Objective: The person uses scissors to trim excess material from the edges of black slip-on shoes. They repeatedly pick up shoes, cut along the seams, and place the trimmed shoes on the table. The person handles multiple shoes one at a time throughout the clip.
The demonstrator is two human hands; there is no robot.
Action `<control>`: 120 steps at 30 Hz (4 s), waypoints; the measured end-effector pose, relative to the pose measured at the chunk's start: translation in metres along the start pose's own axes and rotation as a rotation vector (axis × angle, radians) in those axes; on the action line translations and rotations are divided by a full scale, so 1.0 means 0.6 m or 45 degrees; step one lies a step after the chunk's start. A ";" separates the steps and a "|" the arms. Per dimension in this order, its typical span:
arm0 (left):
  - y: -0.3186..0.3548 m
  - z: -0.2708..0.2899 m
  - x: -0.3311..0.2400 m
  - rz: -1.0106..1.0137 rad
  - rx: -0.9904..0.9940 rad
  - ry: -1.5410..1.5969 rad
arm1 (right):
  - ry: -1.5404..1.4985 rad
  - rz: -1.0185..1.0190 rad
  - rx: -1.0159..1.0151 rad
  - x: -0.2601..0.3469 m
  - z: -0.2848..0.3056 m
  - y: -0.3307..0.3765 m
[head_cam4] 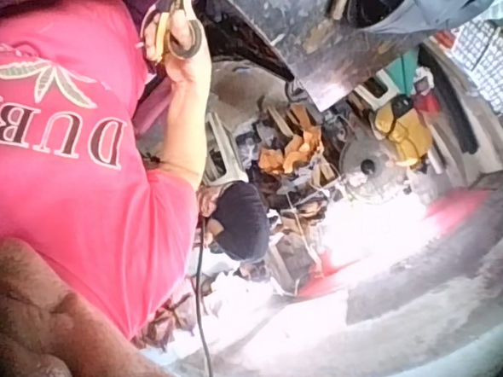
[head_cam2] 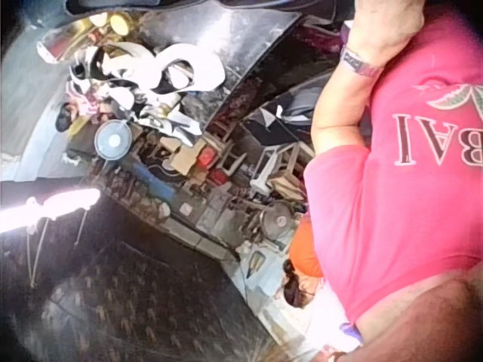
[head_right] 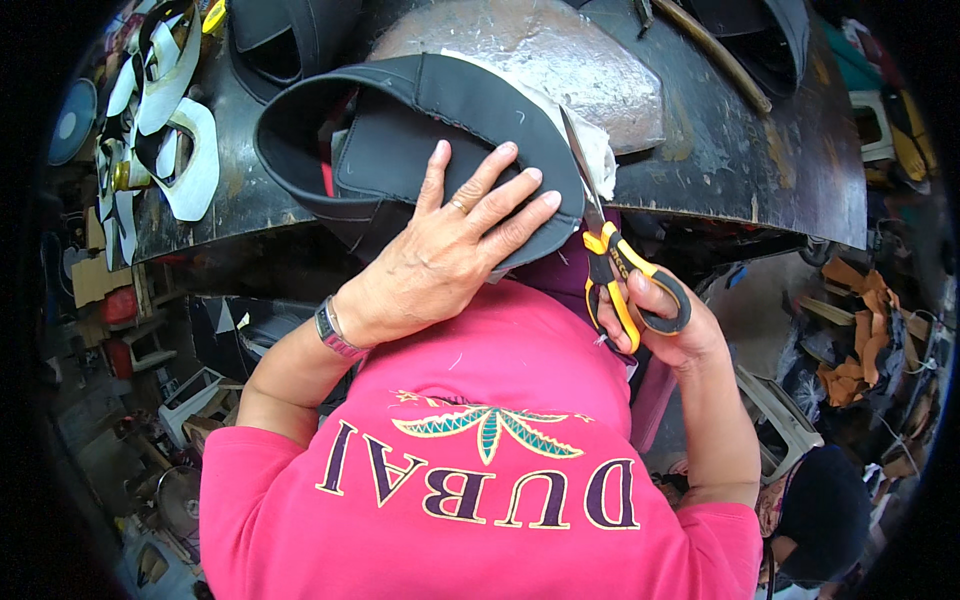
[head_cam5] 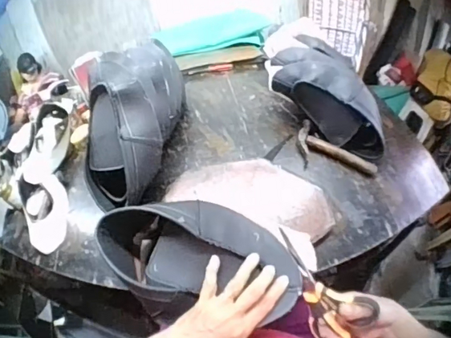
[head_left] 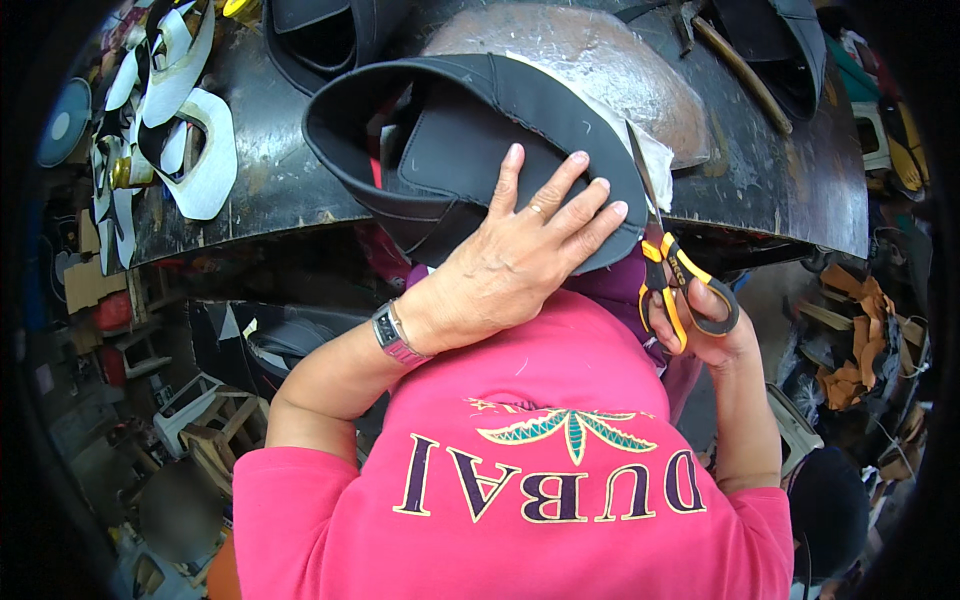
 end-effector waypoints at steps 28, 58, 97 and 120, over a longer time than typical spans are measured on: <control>0.075 -0.008 0.035 -0.259 0.096 0.439 | 0.117 -0.109 0.172 0.027 -0.009 -0.063; 0.146 -0.021 0.039 -0.584 0.179 0.583 | 0.212 -0.088 0.168 0.008 -0.040 -0.100; 0.120 0.150 0.161 -0.247 -0.621 -0.377 | 0.162 0.094 0.104 -0.031 -0.042 -0.119; 0.166 0.061 0.307 0.901 -1.897 0.249 | 0.567 0.475 -0.228 0.069 -0.131 -0.145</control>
Point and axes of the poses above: each hand's wrist, its own y-axis away from the middle knuckle, its own z-axis out of the back of the hand, x = y × z, the point moved 3 cm from there along -y, towards the middle knuckle, and after that the axes turned 15 degrees about x, right-handed, at the moved point
